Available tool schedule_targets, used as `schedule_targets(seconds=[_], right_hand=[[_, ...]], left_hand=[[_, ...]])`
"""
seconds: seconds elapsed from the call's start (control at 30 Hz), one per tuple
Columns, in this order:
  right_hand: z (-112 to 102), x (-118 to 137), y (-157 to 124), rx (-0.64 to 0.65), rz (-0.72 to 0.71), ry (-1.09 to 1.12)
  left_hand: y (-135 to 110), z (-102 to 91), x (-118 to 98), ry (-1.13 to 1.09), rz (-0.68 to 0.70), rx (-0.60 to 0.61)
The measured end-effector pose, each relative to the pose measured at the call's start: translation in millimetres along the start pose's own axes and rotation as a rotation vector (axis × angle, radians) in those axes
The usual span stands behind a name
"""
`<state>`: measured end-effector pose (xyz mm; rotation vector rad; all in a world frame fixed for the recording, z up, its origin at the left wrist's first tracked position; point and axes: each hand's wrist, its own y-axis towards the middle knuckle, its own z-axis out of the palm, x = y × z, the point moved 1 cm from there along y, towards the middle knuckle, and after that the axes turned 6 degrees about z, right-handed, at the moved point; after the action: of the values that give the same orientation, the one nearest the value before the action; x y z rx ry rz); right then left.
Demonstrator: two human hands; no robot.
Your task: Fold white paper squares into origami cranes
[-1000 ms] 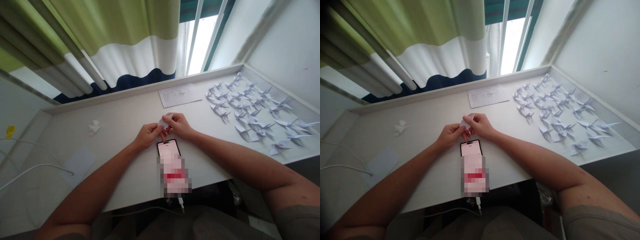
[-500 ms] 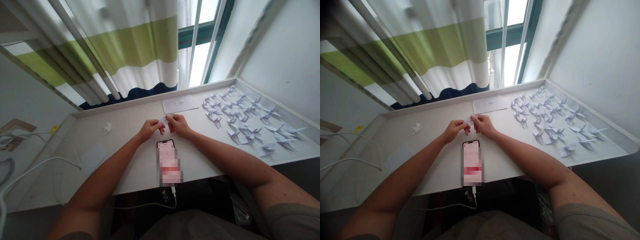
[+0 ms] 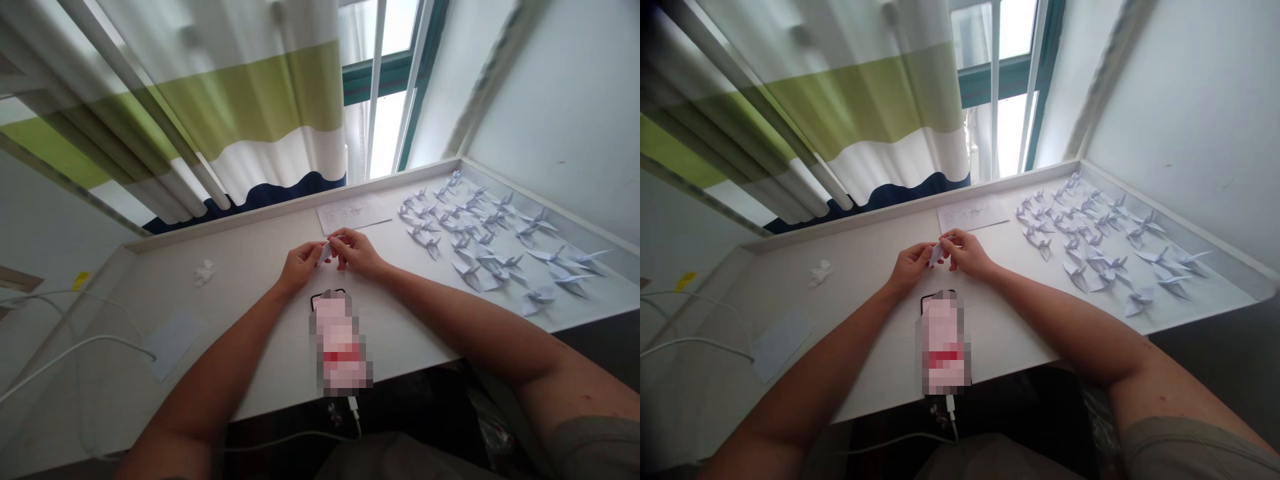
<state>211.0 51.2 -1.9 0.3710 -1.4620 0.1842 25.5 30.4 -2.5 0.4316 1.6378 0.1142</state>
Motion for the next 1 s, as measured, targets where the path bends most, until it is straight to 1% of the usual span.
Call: schedule_targets(seconds=[0.1, 0.17, 0.23, 0.43, 0.6, 0.8, 1.0], right_hand=[[-2.6, -0.3, 0.5, 0.013, 0.000, -0.008], [-3.7, -0.8, 0.5, 0.015, 0.001, -0.003], [-3.6, -1.0, 0.2, 0.018, -0.004, 0.017], [1.8, 3.4, -3.8, 0.044, 0.018, 0.077], [0.4, 2.9, -4.2, 0.061, 0.038, 0.070], [-3.0, 0.4, -2.8, 0.042, 0.003, 0.045], [0.1, -2.0, -4.6, 0.052, -0.038, 0.034]], left_hand=[[1.9, 0.4, 3.2, -0.061, -0.003, 0.054], [3.0, 0.9, 4.5, -0.082, 0.010, 0.069], [3.9, 1.3, 5.1, -0.089, 0.015, 0.060], [4.6, 1.8, 5.0, -0.092, -0.016, -0.032], [2.9, 1.8, 3.8, -0.025, -0.036, -0.036], [1.6, 0.4, 2.5, -0.021, -0.054, -0.033], [2.5, 0.1, 1.8, -0.027, -0.051, -0.003]])
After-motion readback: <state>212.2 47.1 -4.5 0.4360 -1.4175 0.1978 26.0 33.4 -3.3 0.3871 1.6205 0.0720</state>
